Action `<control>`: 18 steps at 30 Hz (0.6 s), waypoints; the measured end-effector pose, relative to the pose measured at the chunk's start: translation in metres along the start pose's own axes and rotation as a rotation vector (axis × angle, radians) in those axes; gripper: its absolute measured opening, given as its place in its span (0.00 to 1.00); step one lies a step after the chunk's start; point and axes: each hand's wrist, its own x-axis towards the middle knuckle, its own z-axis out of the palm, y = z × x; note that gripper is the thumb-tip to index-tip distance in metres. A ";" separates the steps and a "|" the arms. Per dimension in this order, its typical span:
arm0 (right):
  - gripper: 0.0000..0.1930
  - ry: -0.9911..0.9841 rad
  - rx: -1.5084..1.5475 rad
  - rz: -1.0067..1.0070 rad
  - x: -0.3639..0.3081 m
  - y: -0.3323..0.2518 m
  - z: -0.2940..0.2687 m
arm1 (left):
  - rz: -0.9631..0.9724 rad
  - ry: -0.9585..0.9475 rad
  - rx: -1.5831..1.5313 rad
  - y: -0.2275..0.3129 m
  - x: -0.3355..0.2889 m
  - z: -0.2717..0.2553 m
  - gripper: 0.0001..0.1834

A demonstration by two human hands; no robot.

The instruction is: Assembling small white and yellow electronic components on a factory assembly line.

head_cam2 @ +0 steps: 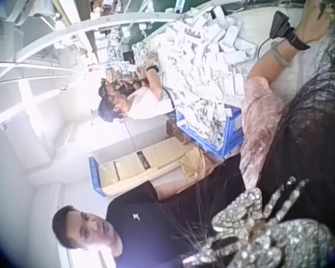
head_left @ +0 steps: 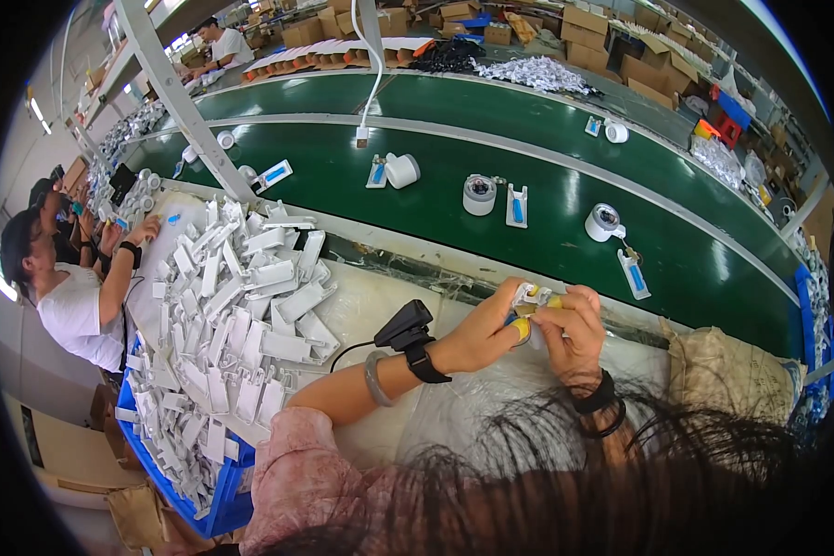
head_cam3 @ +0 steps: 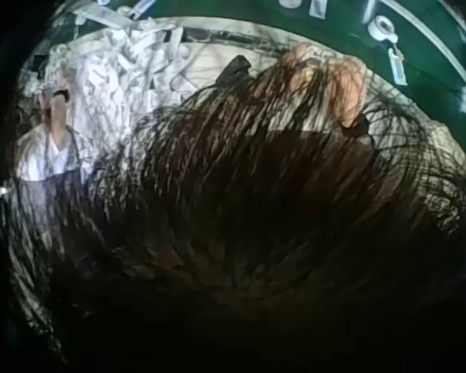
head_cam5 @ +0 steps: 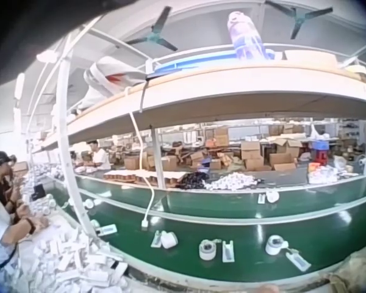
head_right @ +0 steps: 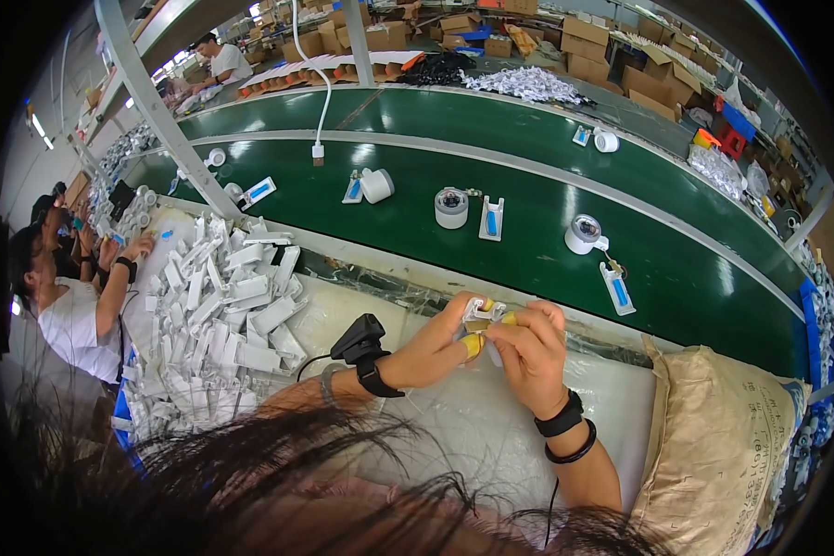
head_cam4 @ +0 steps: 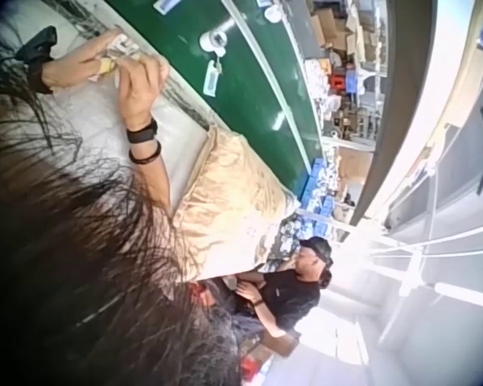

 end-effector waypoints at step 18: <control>0.09 -0.025 0.021 0.025 0.001 -0.004 0.000 | 0.078 0.058 0.120 0.000 -0.006 0.001 0.21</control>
